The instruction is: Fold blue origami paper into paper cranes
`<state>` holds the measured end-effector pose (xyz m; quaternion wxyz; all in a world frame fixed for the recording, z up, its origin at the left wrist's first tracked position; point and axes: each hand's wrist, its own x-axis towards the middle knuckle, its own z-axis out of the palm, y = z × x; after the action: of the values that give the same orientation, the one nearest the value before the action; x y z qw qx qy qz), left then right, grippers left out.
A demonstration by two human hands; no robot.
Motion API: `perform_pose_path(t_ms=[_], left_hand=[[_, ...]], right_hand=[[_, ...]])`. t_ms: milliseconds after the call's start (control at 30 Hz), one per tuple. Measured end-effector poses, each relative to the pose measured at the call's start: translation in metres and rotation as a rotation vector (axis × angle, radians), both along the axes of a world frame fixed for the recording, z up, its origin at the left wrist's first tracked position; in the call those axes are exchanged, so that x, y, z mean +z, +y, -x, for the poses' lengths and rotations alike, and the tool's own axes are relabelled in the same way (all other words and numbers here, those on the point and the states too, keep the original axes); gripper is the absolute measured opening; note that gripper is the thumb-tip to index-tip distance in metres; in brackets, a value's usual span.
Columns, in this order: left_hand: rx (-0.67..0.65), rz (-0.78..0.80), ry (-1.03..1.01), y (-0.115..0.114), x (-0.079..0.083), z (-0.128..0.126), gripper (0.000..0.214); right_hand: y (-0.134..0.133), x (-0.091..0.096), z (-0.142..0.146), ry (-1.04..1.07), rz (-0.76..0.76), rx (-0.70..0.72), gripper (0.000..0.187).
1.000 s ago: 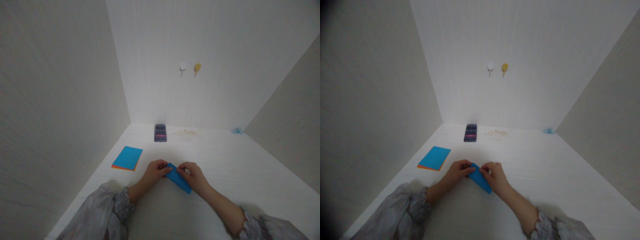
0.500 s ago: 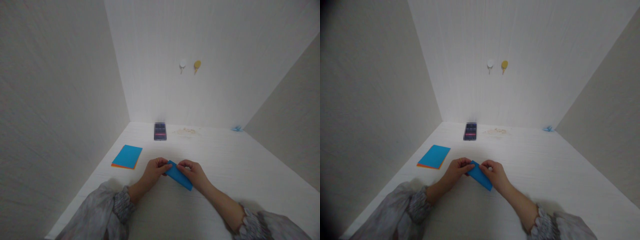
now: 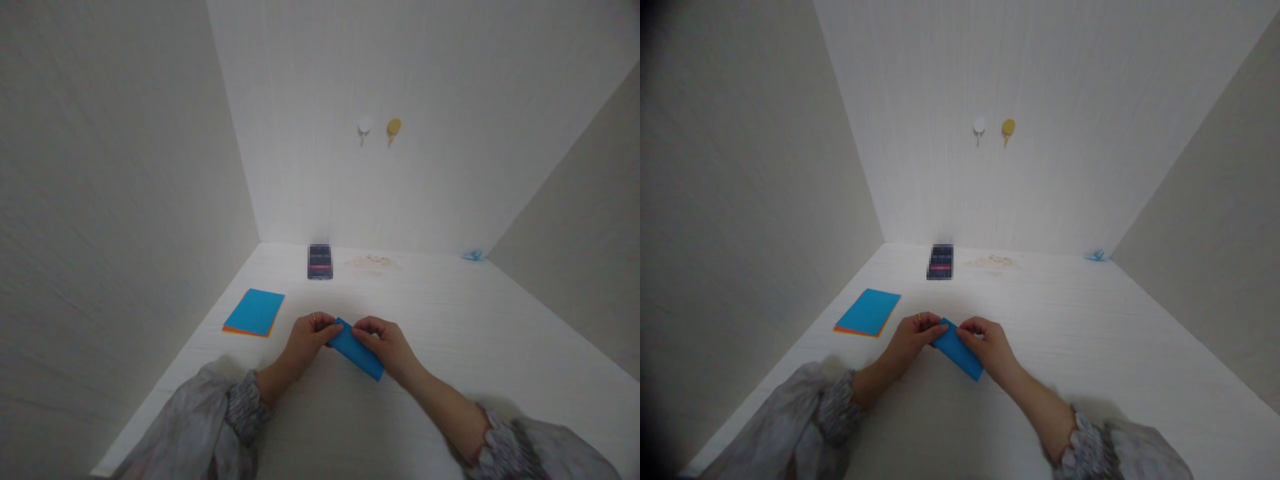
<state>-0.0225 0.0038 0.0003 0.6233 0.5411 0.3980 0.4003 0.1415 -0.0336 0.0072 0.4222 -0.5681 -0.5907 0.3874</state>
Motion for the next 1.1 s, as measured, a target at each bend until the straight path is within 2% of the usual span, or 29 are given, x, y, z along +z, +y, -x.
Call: perform_pose_path(t_ms=[233, 733, 1100], left_hand=[[0.018, 0.008, -0.057, -0.0005, -0.0002, -0.0006, 0.021], [0.009, -0.019, -0.042, -0.0009, 0.0014, -0.0006, 0.019], [0.010, -0.022, -0.020, -0.0004, -0.0014, -0.0011, 0.021]], right_hand=[[-0.0003, 0.0004, -0.0003, 0.004, -0.004, -0.008, 0.019], [0.0005, -0.0008, -0.0008, 0.002, -0.007, 0.004, 0.024], [-0.0001, 0.0025, -0.0002, -0.040, -0.019, -0.009, 0.020]])
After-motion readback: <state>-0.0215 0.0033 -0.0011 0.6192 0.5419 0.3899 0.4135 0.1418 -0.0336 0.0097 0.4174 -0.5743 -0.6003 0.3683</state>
